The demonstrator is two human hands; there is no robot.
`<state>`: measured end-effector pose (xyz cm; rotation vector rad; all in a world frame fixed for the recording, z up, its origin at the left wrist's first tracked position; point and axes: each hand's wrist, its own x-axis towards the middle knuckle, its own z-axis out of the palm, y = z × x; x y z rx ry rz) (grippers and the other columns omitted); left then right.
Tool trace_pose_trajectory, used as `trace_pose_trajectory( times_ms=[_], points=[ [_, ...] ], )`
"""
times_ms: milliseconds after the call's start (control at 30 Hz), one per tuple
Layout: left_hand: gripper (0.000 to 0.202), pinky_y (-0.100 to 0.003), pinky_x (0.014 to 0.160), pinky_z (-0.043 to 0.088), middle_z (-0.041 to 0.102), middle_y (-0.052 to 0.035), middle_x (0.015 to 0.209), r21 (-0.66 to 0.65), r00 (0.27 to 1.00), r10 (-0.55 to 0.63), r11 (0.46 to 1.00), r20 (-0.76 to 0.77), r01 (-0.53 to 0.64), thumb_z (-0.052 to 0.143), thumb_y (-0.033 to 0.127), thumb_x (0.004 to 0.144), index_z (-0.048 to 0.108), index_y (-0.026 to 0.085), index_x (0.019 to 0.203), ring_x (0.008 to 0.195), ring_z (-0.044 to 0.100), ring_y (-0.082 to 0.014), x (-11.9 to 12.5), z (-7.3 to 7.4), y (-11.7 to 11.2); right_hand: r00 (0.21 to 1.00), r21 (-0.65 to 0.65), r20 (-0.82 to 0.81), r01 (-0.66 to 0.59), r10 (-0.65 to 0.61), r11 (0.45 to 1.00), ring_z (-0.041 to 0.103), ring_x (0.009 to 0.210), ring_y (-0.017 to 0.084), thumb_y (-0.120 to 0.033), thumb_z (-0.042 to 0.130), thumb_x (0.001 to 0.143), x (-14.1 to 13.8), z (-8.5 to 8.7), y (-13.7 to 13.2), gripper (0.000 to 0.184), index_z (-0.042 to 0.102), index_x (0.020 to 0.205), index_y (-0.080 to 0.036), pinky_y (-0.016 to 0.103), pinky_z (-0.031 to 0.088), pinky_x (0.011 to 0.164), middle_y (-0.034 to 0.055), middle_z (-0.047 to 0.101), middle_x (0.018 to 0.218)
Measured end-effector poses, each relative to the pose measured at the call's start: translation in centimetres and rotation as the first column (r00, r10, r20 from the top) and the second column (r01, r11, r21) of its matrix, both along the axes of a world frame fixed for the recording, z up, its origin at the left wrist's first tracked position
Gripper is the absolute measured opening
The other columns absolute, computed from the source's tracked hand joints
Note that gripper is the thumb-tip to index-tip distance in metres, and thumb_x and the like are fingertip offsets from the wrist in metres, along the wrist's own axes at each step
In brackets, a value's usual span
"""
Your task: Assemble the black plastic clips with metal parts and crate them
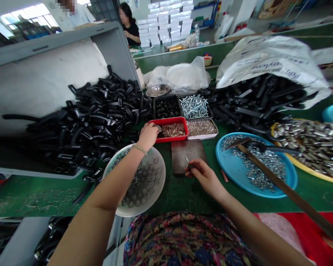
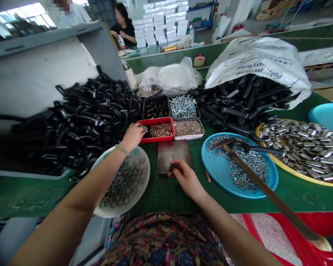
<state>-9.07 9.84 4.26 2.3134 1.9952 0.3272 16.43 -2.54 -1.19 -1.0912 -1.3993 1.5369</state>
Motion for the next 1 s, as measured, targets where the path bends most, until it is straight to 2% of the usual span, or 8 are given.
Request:
trace_pose_trajectory(
  times_ms=[67, 133, 233, 300, 367, 467, 733, 1000],
  points=[
    [0.016, -0.038, 0.090, 0.041, 0.063, -0.0106, 0.101, -0.063, 0.996, -0.059, 0.997, -0.073, 0.054, 0.052, 0.019, 0.083, 0.068, 0.017, 0.084, 0.101, 0.051, -0.0252, 0.1, 0.5, 1.8, 0.998, 0.050, 0.056, -0.004, 0.001, 0.999, 0.067, 0.080, 0.016, -0.035, 0.052, 0.086, 0.1, 0.1, -0.2, 0.018, 0.054, 0.099, -0.022, 0.032, 0.053, 0.076, 0.0037, 0.065, 0.094],
    [0.014, -0.036, 0.089, 0.041, 0.063, -0.0096, 0.099, -0.078, 0.991, -0.116, 0.991, -0.071, 0.110, 0.053, 0.018, 0.082, 0.067, 0.016, 0.084, 0.097, 0.053, -0.0233, 0.3, 1.3, 1.4, 0.995, 0.090, 0.098, 0.018, -0.027, 0.996, 0.067, 0.082, 0.016, -0.033, 0.051, 0.087, 0.7, 0.1, -0.4, 0.018, 0.056, 0.100, -0.023, 0.030, 0.053, 0.076, 0.0035, 0.064, 0.096],
    [0.012, -0.030, 0.083, 0.044, 0.063, -0.0066, 0.094, -0.165, 0.957, -0.292, 0.944, -0.002, 0.287, 0.054, 0.023, 0.084, 0.064, 0.016, 0.086, 0.088, 0.057, -0.0187, 0.2, 1.9, -2.7, 0.986, 0.108, 0.138, 0.076, -0.090, 0.991, 0.067, 0.079, 0.016, -0.032, 0.052, 0.086, 2.0, -0.2, -0.6, 0.018, 0.055, 0.102, -0.023, 0.029, 0.053, 0.073, 0.0026, 0.064, 0.093],
    [0.011, -0.029, 0.079, 0.046, 0.063, -0.0055, 0.091, -0.269, 0.930, -0.367, 0.894, 0.015, 0.357, 0.053, 0.023, 0.085, 0.063, 0.017, 0.085, 0.083, 0.059, -0.0178, -0.2, 1.2, -6.3, 0.982, 0.101, 0.154, 0.096, -0.111, 0.990, 0.067, 0.077, 0.016, -0.032, 0.052, 0.086, 2.8, -0.4, -0.4, 0.018, 0.054, 0.102, -0.023, 0.029, 0.054, 0.072, 0.0024, 0.065, 0.090],
    [0.012, -0.032, 0.080, 0.047, 0.062, -0.0086, 0.093, -0.290, 0.946, -0.321, 0.910, -0.043, 0.295, 0.050, 0.019, 0.086, 0.061, 0.015, 0.082, 0.084, 0.060, -0.0195, -0.6, -0.2, -9.2, 0.981, 0.103, 0.165, 0.084, -0.101, 0.991, 0.067, 0.076, 0.016, -0.031, 0.051, 0.086, 3.1, -0.6, -0.1, 0.017, 0.054, 0.101, -0.023, 0.028, 0.054, 0.071, 0.0023, 0.065, 0.088],
    [0.013, -0.036, 0.085, 0.048, 0.061, -0.0117, 0.096, -0.232, 0.971, -0.231, 0.950, -0.065, 0.210, 0.048, 0.017, 0.086, 0.059, 0.014, 0.080, 0.088, 0.060, -0.0213, -1.0, -2.7, -11.2, 0.978, 0.158, 0.201, 0.024, -0.055, 0.987, 0.067, 0.077, 0.015, -0.028, 0.048, 0.088, 2.7, -0.3, 0.2, 0.017, 0.055, 0.102, -0.023, 0.028, 0.054, 0.072, 0.0024, 0.065, 0.089],
    [0.013, -0.043, 0.097, 0.045, 0.060, -0.0132, 0.112, -0.077, 0.965, -0.242, 0.965, 0.097, 0.250, 0.048, 0.021, 0.085, 0.059, 0.016, 0.090, 0.106, 0.057, -0.0249, -2.9, -6.1, -11.5, 0.942, 0.408, 0.320, -0.236, 0.104, 0.882, 0.062, 0.095, 0.015, -0.015, 0.046, 0.089, 1.9, 2.1, -1.7, 0.023, 0.057, 0.108, -0.021, 0.028, 0.049, 0.085, 0.0047, 0.066, 0.102],
    [0.015, -0.044, 0.095, 0.046, 0.062, -0.0123, 0.108, -0.062, 0.980, -0.130, 0.988, 0.151, 0.141, 0.048, 0.026, 0.083, 0.060, 0.017, 0.087, 0.100, 0.059, -0.0254, -2.8, -7.2, -11.0, 0.934, 0.416, 0.341, -0.255, 0.111, 0.873, 0.062, 0.095, 0.015, -0.015, 0.045, 0.089, 2.5, 1.8, -2.9, 0.024, 0.056, 0.110, -0.021, 0.028, 0.050, 0.084, 0.0051, 0.065, 0.104]
  ],
)
